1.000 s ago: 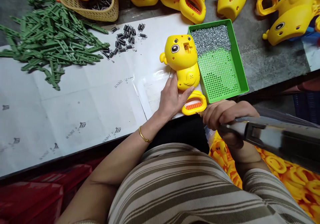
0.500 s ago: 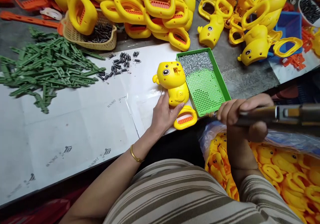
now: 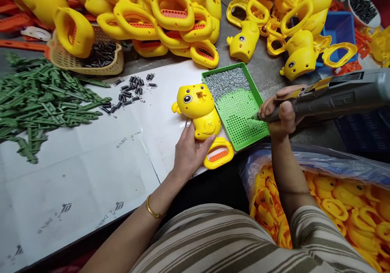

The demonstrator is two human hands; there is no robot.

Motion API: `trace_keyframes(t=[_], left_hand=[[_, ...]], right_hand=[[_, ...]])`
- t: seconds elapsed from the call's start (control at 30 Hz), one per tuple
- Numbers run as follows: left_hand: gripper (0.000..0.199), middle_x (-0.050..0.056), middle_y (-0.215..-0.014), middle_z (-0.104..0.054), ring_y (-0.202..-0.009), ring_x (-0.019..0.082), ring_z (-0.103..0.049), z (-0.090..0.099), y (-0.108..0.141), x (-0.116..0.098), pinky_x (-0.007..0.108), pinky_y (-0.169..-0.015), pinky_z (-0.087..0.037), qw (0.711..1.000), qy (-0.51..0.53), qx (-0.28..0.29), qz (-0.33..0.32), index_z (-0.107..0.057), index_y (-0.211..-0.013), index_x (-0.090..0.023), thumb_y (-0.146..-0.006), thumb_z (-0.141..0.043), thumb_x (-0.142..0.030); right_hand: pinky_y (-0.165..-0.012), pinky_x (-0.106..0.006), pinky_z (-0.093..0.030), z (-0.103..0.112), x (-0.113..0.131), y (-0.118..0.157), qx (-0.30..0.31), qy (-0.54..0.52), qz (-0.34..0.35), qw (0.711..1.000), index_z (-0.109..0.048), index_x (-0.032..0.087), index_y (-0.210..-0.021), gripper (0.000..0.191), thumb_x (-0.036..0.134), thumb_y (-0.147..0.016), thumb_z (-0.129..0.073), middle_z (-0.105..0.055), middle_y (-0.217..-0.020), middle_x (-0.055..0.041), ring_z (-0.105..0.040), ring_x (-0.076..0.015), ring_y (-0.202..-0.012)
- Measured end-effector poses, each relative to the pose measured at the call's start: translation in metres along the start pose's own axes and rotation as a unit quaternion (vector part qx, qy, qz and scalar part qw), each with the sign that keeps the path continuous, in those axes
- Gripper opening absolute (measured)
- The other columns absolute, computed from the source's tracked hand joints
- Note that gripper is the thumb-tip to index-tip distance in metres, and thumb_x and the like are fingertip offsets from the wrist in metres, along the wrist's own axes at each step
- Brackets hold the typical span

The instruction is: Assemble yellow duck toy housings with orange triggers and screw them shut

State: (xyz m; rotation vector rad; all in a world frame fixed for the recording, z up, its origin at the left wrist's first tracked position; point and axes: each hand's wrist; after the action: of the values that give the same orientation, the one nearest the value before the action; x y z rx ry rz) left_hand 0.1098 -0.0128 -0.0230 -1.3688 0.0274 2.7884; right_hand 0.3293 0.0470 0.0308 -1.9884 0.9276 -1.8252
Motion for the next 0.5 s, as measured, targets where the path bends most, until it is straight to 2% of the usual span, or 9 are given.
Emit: trace_keyframes(t=[0.23, 0.37, 0.5], left_hand=[[0.052, 0.007, -0.097, -0.062, -0.079, 0.020, -0.061, 0.001, -0.001, -0.004, 0.032, -0.070, -0.051, 1.000, -0.002, 0.011, 0.007, -0.057, -0.122, -0.015, -0.084, -0.063, -0.050], [0.048, 0.008, -0.098, -0.062, -0.079, 0.020, -0.061, 0.007, -0.003, -0.004, 0.033, -0.070, -0.051, 0.999, 0.005, 0.040, 0.007, -0.058, -0.120, -0.015, -0.084, -0.062, -0.046], [0.048, 0.006, -0.096, -0.062, -0.078, 0.019, -0.061, 0.013, -0.007, -0.001, 0.032, -0.070, -0.052, 0.996, 0.047, 0.067, 0.018, -0.062, -0.117, -0.016, -0.081, -0.065, -0.048]], right_hand=[[-0.032, -0.029, -0.032, -0.001, 0.000, -0.001, -0.004, -0.026, -0.009, 1.000, -0.061, 0.030, -0.084, 0.014, 0.042, -0.082, -0.068, -0.042, -0.047, 0.0085, -0.037, -0.0117, -0.033], [-0.031, -0.029, -0.029, -0.003, -0.003, -0.001, 0.003, -0.012, -0.005, 1.000, -0.061, 0.031, -0.082, 0.015, 0.045, -0.083, -0.067, -0.040, -0.046, 0.0083, -0.034, -0.0124, -0.032], [-0.033, -0.029, -0.033, -0.004, 0.003, -0.002, 0.008, 0.013, 0.005, 1.000, -0.061, 0.034, -0.088, 0.019, 0.050, -0.081, -0.069, -0.041, -0.047, 0.0087, -0.035, -0.0126, -0.033]])
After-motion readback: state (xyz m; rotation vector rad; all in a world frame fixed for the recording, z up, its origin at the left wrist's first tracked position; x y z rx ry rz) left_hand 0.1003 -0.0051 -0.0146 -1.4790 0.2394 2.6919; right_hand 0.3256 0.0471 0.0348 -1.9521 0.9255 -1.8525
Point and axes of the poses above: each hand's wrist, its own y-axis away from the middle knuckle, its own z-axis out of the back of the hand, x = y × z
